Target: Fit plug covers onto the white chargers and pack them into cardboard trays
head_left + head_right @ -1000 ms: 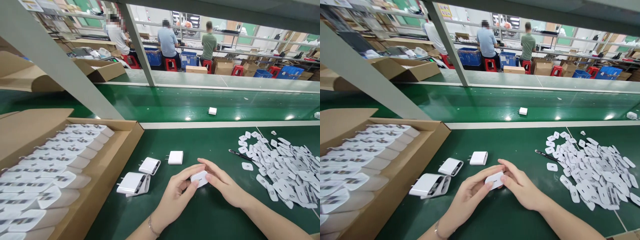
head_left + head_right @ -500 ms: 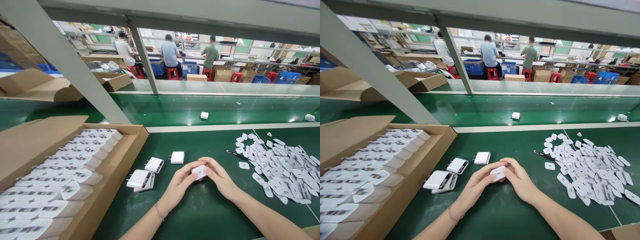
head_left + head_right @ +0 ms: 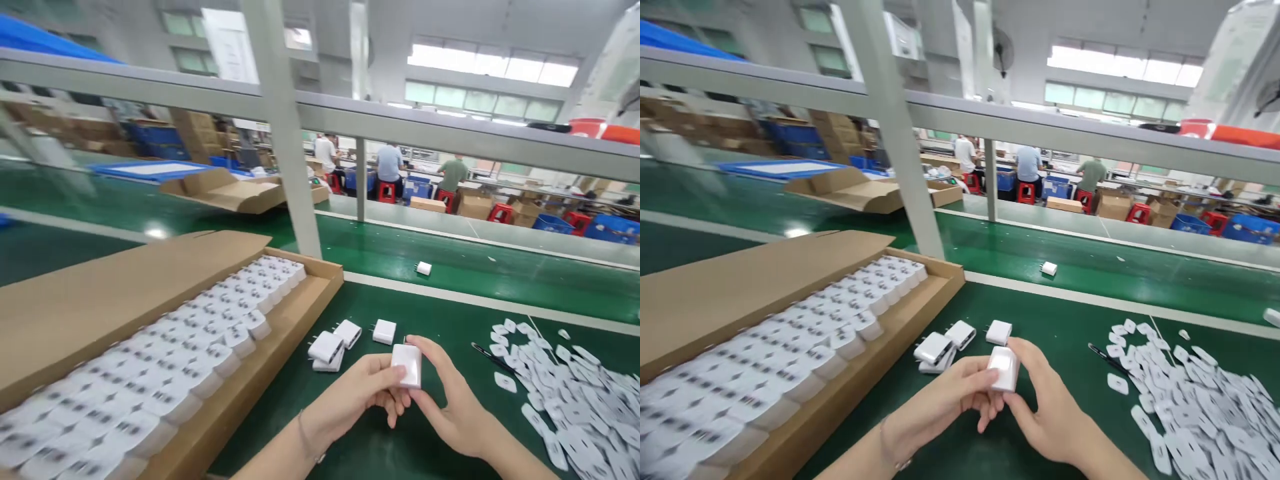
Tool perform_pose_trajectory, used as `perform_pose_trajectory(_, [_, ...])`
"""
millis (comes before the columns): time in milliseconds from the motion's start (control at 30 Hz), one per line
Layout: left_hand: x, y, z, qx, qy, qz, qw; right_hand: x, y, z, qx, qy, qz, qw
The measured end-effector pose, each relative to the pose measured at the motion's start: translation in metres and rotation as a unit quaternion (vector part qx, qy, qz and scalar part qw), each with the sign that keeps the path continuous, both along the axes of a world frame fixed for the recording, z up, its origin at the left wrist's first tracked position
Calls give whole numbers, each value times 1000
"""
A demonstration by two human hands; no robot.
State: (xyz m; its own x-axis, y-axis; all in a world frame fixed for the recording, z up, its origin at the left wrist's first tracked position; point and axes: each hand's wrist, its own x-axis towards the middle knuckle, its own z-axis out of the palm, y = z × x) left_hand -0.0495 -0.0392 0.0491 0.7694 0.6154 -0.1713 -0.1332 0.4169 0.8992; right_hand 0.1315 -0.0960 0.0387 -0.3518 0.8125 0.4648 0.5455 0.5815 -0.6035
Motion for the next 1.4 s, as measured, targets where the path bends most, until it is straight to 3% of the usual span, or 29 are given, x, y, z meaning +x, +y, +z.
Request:
perform_pose_trajectory(133, [-63,-17,38,85,56,42,994,-2,24,36,-11,-98,94,991])
perform_pose_trajectory(200, [-99,-13,61,203,137,70,967,2,54,43,-12,-146,81,986])
perform_pose_trajectory(267, [-129,3,82,358,249,91,895,12,92,36,-20,-181,23,983])
perform_pose_trajectory(367, [-157,48,100,519,386,96,757,36,155,3,-46,-187,-71,979])
perform_pose_trajectory(433, [-166,86,96,574,446,41,686,55,195,-25,-48,-188,-104,976])
perform_pose_trajectory(533, [-171,137,70,582,475,-30,659,82,243,-63,-25,-209,-159,965])
perform_pose_trajectory(600, [-174,159,48,582,488,-70,646,97,267,-80,-11,-221,-178,959])
perform_pose_trajectory(733, [-185,165,18,591,490,-123,629,104,303,-91,-3,-249,-205,947])
perform_pose_trajectory(900, [-196,147,6,626,504,-110,584,72,335,-90,-11,-266,-197,943])
perform_pose_trajectory(1067, [-199,138,1,643,531,-90,544,33,349,-82,-27,-262,-202,943])
perform_pose_trajectory(1200, [-203,134,5,651,539,-70,530,11,335,-60,-21,-242,-181,953])
perform_pose_trajectory(1267, [-203,128,14,661,539,-62,518,3,308,-42,-16,-224,-156,962])
perform_pose_trajectory(1333, [-195,117,27,671,534,-27,515,-2,263,-19,-8,-203,-123,971])
perform_pose_trajectory(1367, [-188,110,33,668,523,3,529,-6,236,-5,0,-192,-102,976])
perform_pose_trajectory(1400, [-177,101,39,651,502,48,567,-10,206,9,23,-177,-44,983])
